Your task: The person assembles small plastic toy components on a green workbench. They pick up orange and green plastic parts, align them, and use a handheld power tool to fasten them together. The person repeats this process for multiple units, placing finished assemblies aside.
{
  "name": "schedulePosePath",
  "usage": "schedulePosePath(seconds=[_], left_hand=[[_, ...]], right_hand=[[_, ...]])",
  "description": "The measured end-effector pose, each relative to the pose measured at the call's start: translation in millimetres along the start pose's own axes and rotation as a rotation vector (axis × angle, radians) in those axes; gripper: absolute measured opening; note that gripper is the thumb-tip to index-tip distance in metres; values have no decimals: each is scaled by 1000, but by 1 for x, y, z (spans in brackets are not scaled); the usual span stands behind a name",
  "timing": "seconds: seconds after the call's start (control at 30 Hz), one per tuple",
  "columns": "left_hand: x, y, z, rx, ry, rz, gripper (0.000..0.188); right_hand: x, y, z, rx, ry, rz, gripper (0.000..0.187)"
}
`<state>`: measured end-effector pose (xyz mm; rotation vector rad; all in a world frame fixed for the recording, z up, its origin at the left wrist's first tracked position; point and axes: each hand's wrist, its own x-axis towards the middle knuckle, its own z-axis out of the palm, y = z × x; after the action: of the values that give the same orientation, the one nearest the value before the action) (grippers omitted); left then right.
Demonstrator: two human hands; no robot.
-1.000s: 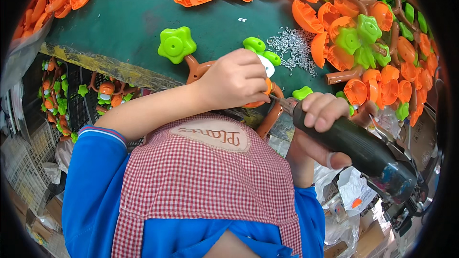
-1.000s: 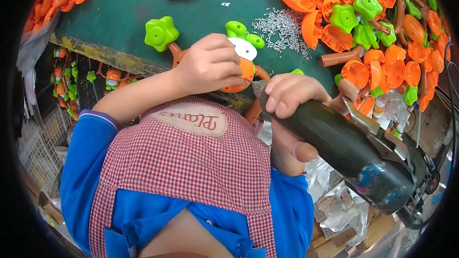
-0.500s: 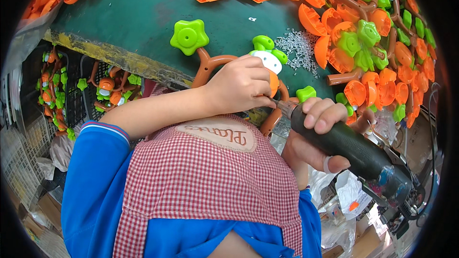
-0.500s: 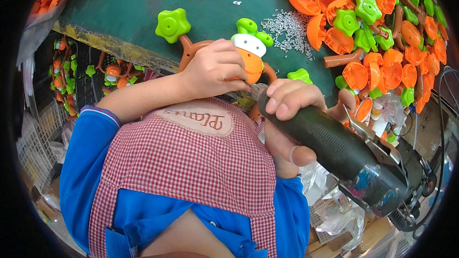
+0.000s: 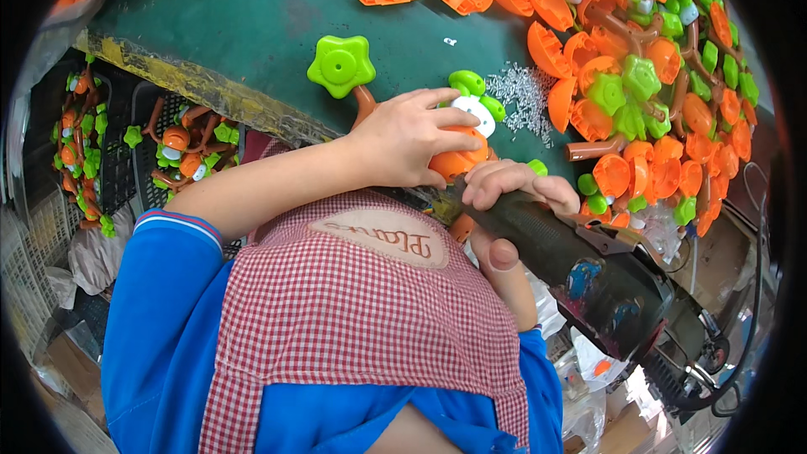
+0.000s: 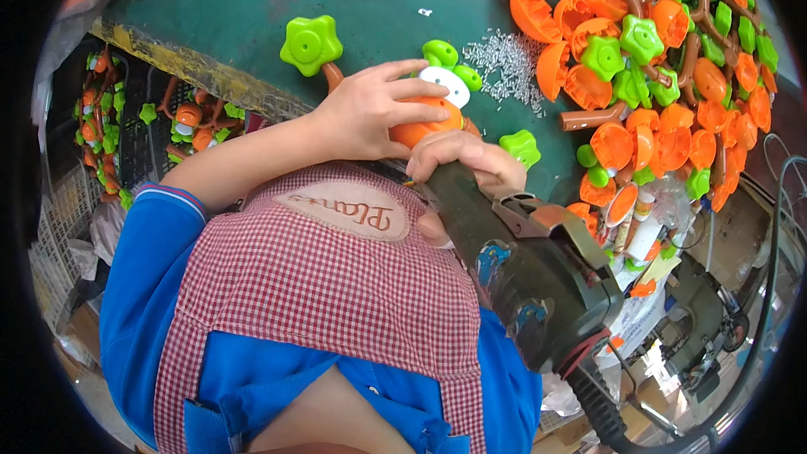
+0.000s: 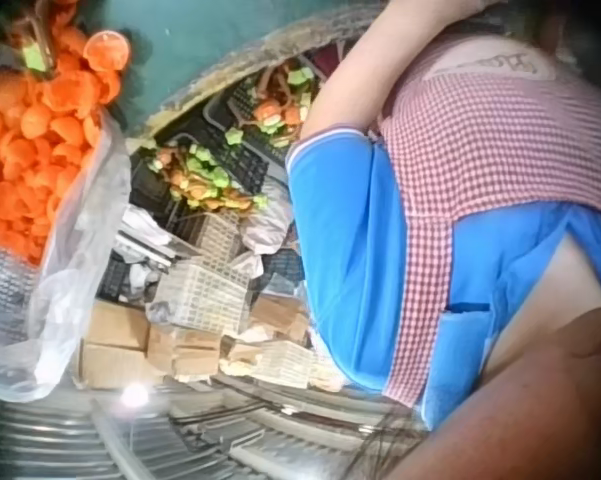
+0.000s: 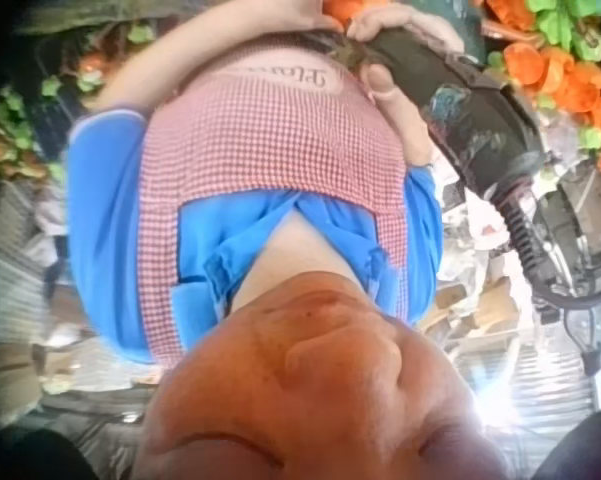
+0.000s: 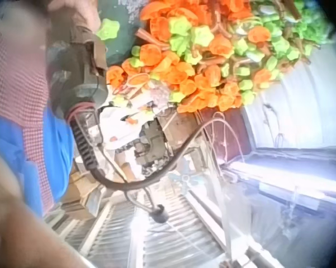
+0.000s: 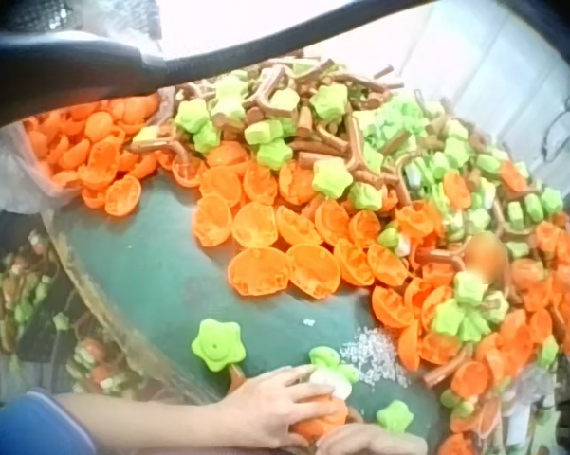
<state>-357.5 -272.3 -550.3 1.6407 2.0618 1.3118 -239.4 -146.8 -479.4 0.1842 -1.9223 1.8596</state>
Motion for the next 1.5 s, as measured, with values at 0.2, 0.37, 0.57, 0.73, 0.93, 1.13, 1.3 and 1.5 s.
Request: schedulePosePath(seconds=[0.2,0.37,0.57,0.73,0.93,1.13,1.3,1.5], left_hand=[[-4,2,-3,-27,-30,-70,59],[-4,1,-4,8,-20,-66,59],[2,2,-7,28,-58,-11,67],[31,-1,-15,52,97,-1,47],[81,-42,7,291,51,-134,17],[104,-46,14,339,-84,-209,9],[102,-52,10,291,-147,-289,9],[103,-47,4,263,-153,-317,10]], right_hand=[[6,17,-5,153,-144,-11,65],[14,22,-14,206,-233,49,76],[54,14,-48,421,59,-67,102],[75,90,-71,67,415,-97,86],[79,79,-76,65,358,-126,82],[79,95,-75,88,399,-109,87],[78,88,-75,26,401,-61,83],[80,101,-69,-56,369,11,83]])
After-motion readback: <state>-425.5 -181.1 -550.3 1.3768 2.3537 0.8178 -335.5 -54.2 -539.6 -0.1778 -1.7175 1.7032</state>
